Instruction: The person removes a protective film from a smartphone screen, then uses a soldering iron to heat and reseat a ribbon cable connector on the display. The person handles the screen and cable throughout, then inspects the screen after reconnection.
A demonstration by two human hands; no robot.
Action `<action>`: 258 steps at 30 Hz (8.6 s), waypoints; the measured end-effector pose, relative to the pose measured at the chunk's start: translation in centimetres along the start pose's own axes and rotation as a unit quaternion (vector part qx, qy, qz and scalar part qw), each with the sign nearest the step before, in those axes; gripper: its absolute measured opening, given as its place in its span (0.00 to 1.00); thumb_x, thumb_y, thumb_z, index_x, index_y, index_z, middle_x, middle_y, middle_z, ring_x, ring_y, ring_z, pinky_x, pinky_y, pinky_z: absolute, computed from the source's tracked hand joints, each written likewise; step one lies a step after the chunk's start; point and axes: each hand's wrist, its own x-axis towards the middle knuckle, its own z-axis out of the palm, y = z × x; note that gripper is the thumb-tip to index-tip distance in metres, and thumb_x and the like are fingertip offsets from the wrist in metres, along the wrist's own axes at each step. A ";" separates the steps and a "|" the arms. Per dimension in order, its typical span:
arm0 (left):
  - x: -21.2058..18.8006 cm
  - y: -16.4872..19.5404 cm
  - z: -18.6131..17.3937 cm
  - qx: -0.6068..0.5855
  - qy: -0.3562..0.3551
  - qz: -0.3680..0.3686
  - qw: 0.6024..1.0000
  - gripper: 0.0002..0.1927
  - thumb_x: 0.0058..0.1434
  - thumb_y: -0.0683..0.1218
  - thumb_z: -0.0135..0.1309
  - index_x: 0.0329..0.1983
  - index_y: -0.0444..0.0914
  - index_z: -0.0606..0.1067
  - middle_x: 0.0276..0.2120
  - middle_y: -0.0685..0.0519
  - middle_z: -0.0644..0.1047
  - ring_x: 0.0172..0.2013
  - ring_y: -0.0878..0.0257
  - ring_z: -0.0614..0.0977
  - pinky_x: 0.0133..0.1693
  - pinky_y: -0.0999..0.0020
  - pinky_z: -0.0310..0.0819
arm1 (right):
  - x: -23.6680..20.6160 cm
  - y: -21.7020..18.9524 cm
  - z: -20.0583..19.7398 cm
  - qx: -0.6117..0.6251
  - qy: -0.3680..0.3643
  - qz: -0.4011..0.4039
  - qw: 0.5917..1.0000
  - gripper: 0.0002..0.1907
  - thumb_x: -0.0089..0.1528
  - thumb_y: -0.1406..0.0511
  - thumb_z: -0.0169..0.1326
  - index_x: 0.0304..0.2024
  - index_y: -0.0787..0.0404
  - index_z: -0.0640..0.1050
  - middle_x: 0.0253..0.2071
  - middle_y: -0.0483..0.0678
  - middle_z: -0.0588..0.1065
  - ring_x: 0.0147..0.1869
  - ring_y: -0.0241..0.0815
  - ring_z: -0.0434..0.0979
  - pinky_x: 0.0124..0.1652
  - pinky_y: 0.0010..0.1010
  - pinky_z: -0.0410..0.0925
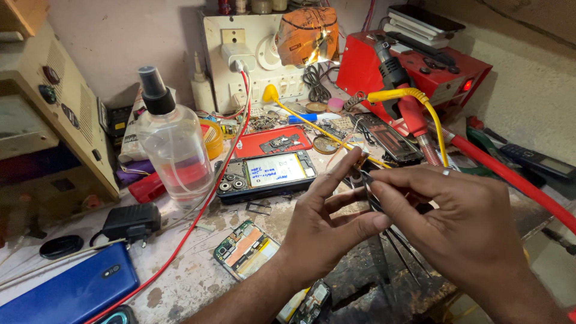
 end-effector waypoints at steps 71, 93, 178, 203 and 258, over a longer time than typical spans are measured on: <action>-0.2 -1.7 0.5 -0.093 0.026 0.020 0.995 0.55 0.56 0.38 0.63 0.81 0.44 0.44 0.63 0.45 0.62 0.59 0.56 0.73 0.57 0.60 0.76 | -0.9 0.3 1.8 -0.038 0.090 -0.079 0.992 0.07 0.58 0.69 0.63 0.40 0.64 0.83 0.28 0.48 0.81 0.27 0.33 0.82 0.29 0.25 0.73; -0.1 -2.0 0.5 -0.084 0.043 0.016 0.995 0.59 0.55 0.42 0.65 0.81 0.47 0.39 0.67 0.41 0.59 0.61 0.54 0.72 0.59 0.54 0.76 | -0.7 0.4 2.4 -0.044 0.096 -0.062 0.992 0.06 0.58 0.68 0.62 0.37 0.63 0.82 0.26 0.49 0.80 0.26 0.35 0.82 0.28 0.27 0.72; -0.6 -1.3 -1.8 -0.480 -0.097 -0.103 0.866 0.39 0.74 0.67 0.34 0.74 0.33 0.62 0.65 0.34 0.70 0.60 0.40 0.77 0.57 0.43 0.77 | -0.3 13.9 8.1 0.185 0.028 0.295 0.937 0.26 0.63 0.68 0.60 0.64 0.61 0.74 0.41 0.55 0.80 0.36 0.36 0.73 0.36 0.27 0.69; -1.2 3.5 -7.9 -0.269 -0.157 -0.209 0.927 0.60 0.53 0.85 0.29 0.68 0.35 0.68 0.56 0.34 0.76 0.46 0.40 0.85 0.46 0.46 0.81 | -0.2 6.8 3.2 0.171 -0.220 -0.086 0.956 0.68 0.44 0.57 0.74 0.79 0.56 0.48 0.60 0.51 0.77 0.66 0.47 0.75 0.64 0.39 0.64; -5.7 0.5 -4.9 -0.362 0.171 -0.076 0.913 0.65 0.54 0.89 0.26 0.63 0.28 0.70 0.52 0.35 0.77 0.50 0.47 0.82 0.54 0.47 0.78 | -11.6 14.7 13.9 0.183 -0.055 0.079 0.978 0.16 0.71 0.56 0.49 0.38 0.62 0.75 0.29 0.48 0.77 0.30 0.37 0.80 0.36 0.30 0.74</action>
